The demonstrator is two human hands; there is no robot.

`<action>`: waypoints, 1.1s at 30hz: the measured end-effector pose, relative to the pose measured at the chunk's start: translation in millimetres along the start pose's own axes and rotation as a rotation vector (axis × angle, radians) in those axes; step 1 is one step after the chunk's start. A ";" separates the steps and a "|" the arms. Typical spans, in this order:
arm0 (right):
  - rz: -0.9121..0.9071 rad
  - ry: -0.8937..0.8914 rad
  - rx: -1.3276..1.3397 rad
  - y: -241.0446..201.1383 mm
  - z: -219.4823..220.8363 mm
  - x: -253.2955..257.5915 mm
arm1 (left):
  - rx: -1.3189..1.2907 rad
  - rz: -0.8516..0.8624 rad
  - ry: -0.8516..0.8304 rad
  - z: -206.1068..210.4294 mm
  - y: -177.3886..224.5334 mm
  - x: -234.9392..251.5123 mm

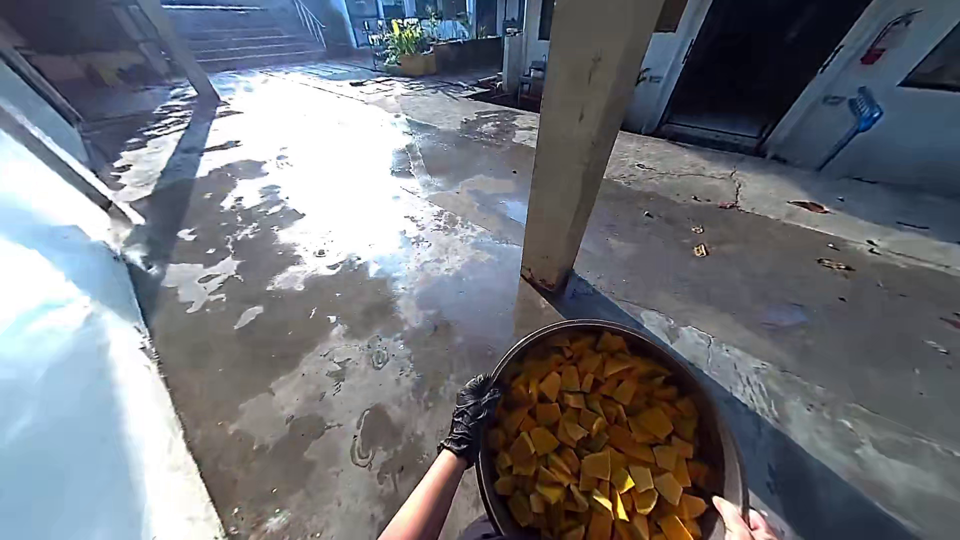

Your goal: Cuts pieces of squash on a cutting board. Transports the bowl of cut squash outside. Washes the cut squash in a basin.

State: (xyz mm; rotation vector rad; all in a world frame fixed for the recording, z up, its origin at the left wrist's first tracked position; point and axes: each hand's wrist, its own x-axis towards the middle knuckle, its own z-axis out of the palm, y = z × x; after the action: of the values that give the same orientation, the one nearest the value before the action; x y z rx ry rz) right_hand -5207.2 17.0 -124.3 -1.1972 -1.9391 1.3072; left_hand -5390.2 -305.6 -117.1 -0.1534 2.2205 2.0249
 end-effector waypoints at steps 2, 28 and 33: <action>0.019 0.103 0.027 -12.9 7.7 42.6 | -0.009 0.015 -0.087 47.3 23.3 55.5; 0.101 0.193 0.163 -209.7 300.7 903.2 | 0.241 -0.015 -0.084 624.7 171.6 775.3; 0.195 0.250 0.031 -256.6 374.1 1022.0 | 0.145 0.062 -0.144 704.0 214.0 931.1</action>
State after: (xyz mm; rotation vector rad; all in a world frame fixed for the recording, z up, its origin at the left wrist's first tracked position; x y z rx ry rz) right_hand -6093.0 699.0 -105.2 -1.4874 -1.6534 1.2107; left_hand -6322.9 428.3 -124.4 0.0752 2.2961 1.8317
